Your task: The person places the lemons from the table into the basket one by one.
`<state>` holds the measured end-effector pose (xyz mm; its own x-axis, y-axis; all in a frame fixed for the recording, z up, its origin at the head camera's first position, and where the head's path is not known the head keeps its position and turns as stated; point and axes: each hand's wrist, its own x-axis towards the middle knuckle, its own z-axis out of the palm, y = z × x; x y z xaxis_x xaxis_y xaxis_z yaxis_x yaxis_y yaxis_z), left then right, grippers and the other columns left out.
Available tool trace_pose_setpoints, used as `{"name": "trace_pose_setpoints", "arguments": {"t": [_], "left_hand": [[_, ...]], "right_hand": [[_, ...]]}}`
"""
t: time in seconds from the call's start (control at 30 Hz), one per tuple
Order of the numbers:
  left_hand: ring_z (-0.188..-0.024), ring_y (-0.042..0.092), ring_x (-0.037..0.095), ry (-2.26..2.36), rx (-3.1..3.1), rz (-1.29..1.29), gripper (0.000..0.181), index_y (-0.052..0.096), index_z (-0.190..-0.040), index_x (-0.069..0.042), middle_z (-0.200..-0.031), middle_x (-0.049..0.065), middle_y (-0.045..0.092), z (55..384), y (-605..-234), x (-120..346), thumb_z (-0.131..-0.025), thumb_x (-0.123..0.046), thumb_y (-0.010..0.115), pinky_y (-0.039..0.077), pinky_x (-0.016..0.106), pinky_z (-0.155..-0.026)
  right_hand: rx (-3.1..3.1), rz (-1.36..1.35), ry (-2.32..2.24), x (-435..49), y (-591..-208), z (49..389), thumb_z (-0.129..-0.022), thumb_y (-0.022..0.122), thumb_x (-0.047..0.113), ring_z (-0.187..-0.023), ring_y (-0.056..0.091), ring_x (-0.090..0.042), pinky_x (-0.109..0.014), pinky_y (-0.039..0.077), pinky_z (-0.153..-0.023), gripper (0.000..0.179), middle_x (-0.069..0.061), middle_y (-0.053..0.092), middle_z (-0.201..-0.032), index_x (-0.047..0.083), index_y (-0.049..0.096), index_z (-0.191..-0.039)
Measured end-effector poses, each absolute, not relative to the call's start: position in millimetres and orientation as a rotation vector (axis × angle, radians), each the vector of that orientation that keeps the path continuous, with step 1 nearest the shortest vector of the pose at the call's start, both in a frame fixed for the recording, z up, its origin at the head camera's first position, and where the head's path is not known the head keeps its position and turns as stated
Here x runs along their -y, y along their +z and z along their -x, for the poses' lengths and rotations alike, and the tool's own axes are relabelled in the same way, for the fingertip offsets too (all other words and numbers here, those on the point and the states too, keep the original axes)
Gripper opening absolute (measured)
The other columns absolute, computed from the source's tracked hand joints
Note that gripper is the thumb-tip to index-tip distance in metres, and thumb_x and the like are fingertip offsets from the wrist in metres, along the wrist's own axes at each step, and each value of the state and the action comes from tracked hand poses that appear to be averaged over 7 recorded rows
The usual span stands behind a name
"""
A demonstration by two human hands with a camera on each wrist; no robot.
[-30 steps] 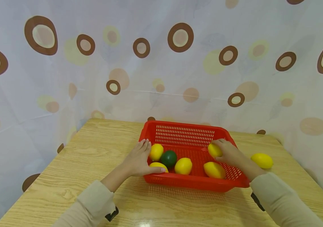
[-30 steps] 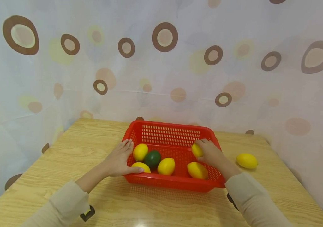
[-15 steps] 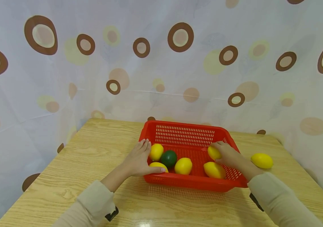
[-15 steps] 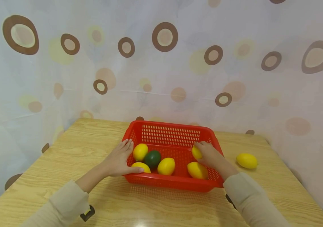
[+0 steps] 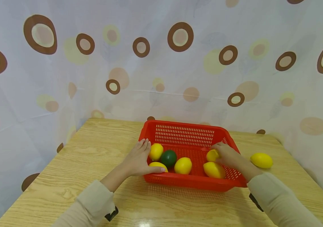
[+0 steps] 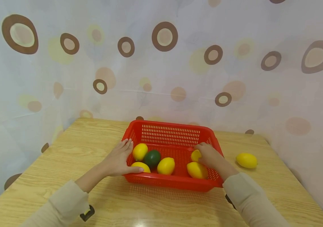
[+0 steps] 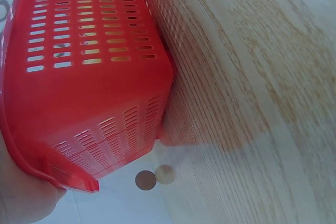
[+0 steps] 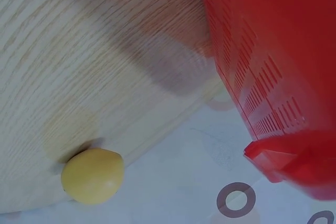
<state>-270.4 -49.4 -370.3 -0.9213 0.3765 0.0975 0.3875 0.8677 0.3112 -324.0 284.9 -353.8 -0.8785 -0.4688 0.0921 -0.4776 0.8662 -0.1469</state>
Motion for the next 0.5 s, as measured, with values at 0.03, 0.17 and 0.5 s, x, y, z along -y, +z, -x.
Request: {"name": "trace_pose_setpoints", "arguments": {"t": [0.03,0.17,0.5], "left_hand": [[-0.145,0.005,0.032,-0.511,3.003,0.615,0.114,0.018,-0.146,0.002,-0.154,0.019,0.014,270.3,-370.2,49.5,-0.072,-0.080,0.045,0.007,0.043,-0.119],[-0.145,0.005,0.032,-0.511,3.002,0.614,0.114,0.018,-0.146,0.002,-0.154,0.019,0.014,270.3,-370.2,49.9,-0.072,-0.080,0.045,0.007,0.042,-0.119],[-0.145,0.004,0.032,-0.504,3.003,0.620,0.115,0.017,-0.146,0.002,-0.154,0.019,0.013,272.0,-372.0,49.7,-0.072,-0.081,0.043,0.005,0.042,-0.119]], "right_hand": [[2.987,-0.755,0.259,-284.7,-353.0,323.9,-0.078,0.069,0.003,-0.106,0.053,-0.042,-0.054,0.046,-0.091,0.043,-0.027,0.057,-0.115,-0.008,0.055,-0.118],[2.989,-0.760,0.265,-283.8,-350.6,323.3,-0.080,0.068,0.003,-0.104,0.055,-0.040,-0.055,0.046,-0.091,0.038,-0.024,0.061,-0.112,-0.006,0.057,-0.115],[2.934,-0.794,0.271,-285.7,-351.3,324.5,-0.081,0.067,0.003,-0.102,0.059,-0.039,-0.053,0.048,-0.090,0.033,-0.022,0.064,-0.108,-0.007,0.059,-0.112]]}}
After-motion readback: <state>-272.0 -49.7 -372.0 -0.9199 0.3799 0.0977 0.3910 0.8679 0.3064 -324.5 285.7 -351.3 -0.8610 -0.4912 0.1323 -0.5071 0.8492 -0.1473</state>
